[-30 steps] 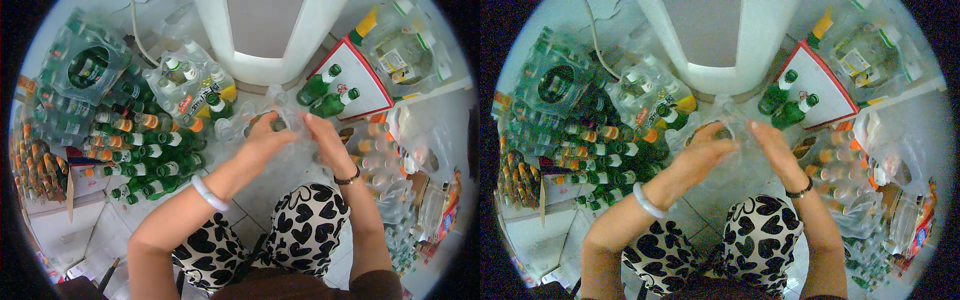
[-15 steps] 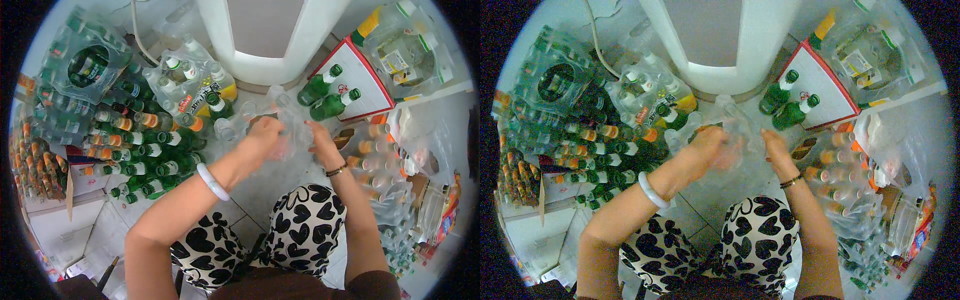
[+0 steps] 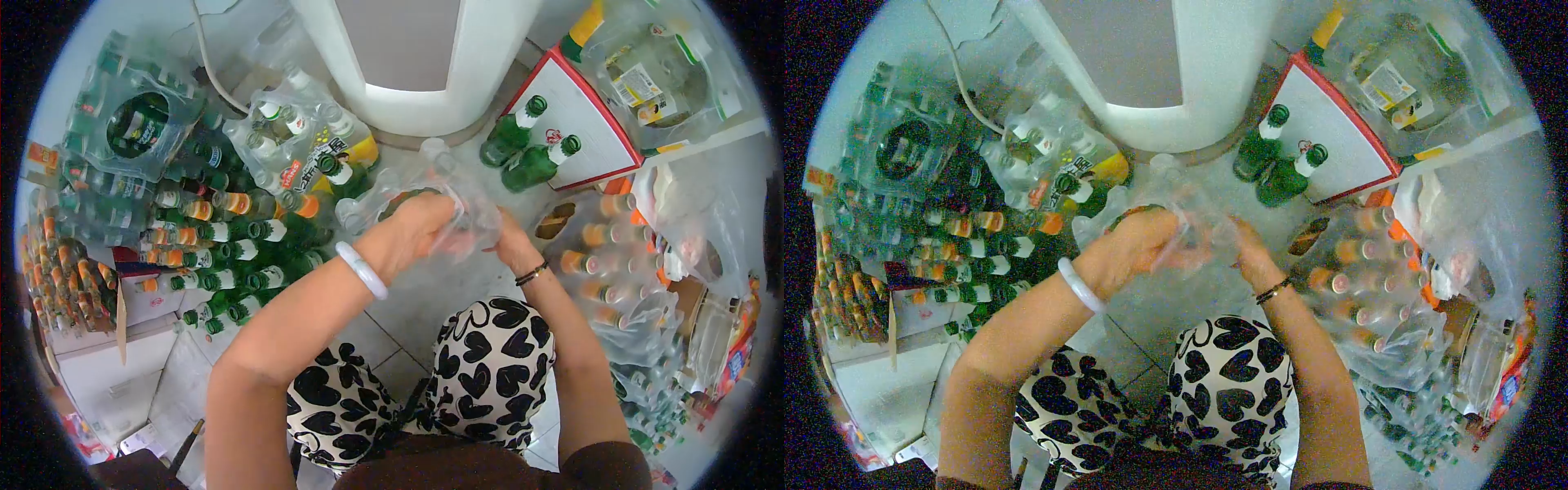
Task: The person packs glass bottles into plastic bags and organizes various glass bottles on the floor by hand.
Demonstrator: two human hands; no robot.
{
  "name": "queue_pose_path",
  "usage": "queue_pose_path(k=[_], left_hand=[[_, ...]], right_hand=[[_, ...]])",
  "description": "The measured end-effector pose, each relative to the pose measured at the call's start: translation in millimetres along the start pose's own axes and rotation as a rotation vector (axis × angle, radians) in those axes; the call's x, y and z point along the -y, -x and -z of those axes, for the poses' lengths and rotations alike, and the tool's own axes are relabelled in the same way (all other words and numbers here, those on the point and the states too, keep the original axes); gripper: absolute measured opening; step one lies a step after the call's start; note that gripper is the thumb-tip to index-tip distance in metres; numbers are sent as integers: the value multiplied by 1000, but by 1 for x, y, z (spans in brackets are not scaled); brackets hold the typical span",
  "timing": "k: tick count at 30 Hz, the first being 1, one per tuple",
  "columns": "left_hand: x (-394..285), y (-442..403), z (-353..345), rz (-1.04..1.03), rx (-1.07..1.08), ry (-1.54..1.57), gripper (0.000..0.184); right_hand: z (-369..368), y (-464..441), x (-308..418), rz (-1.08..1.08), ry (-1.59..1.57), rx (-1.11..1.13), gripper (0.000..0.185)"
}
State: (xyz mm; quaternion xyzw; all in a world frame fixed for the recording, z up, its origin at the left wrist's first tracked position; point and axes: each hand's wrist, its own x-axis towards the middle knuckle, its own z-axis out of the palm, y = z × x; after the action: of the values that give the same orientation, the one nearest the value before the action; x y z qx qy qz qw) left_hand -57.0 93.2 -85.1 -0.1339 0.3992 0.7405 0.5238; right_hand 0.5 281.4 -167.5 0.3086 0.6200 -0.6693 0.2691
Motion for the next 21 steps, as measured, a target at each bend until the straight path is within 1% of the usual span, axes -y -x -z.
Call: queue_pose_path(k=[2, 4, 6, 7, 9, 10, 11, 13, 14, 16, 18, 19, 20, 21], left_hand=[[-1, 3, -4, -34, -35, -10, 29], [0, 7, -3, -94, -109, 267, 24], [-6, 6, -4, -105, -91, 241, 26], [-8, 5, -5, -124, -64, 214, 29], [-8, 3, -11, -138, -64, 226, 28], [-7, 3, -14, -146, -63, 241, 27], [-5, 2, -18, -149, -62, 245, 27], [-10, 10, -35, -198, -226, 104, 27], [-14, 15, -41, -196, -223, 107, 27], [-19, 23, -48, -216, -374, -130, 26], [-20, 27, -50, -245, -367, -139, 23], [-20, 28, -51, -281, -355, -154, 20], [-16, 24, -46, -287, -357, -151, 20], [-5, 16, -34, -416, -241, -152, 19]], right_hand=[[4, -1, 2, 9, 27, 36, 63], [5, -4, 2, 10, 52, 76, 64], [8, -14, 2, 197, 34, 149, 62], [-1, -1, 16, 197, 34, 153, 62], [-15, 23, 44, 120, 94, -4, 62], [-14, 23, 42, 121, 98, -1, 62], [-9, 22, 37, 238, 130, -81, 58], [-1, 27, 46, 358, 165, -164, 53], [5, 31, 55, 392, 143, -180, 53], [7, 44, 75, 423, 126, -192, 53], [4, 54, 90, 501, 141, -125, 55], [1, 55, 95, 538, 96, -93, 42], [-3, 57, 98, 542, 100, -89, 42], [-8, 58, 99, 610, 167, -45, 42]])
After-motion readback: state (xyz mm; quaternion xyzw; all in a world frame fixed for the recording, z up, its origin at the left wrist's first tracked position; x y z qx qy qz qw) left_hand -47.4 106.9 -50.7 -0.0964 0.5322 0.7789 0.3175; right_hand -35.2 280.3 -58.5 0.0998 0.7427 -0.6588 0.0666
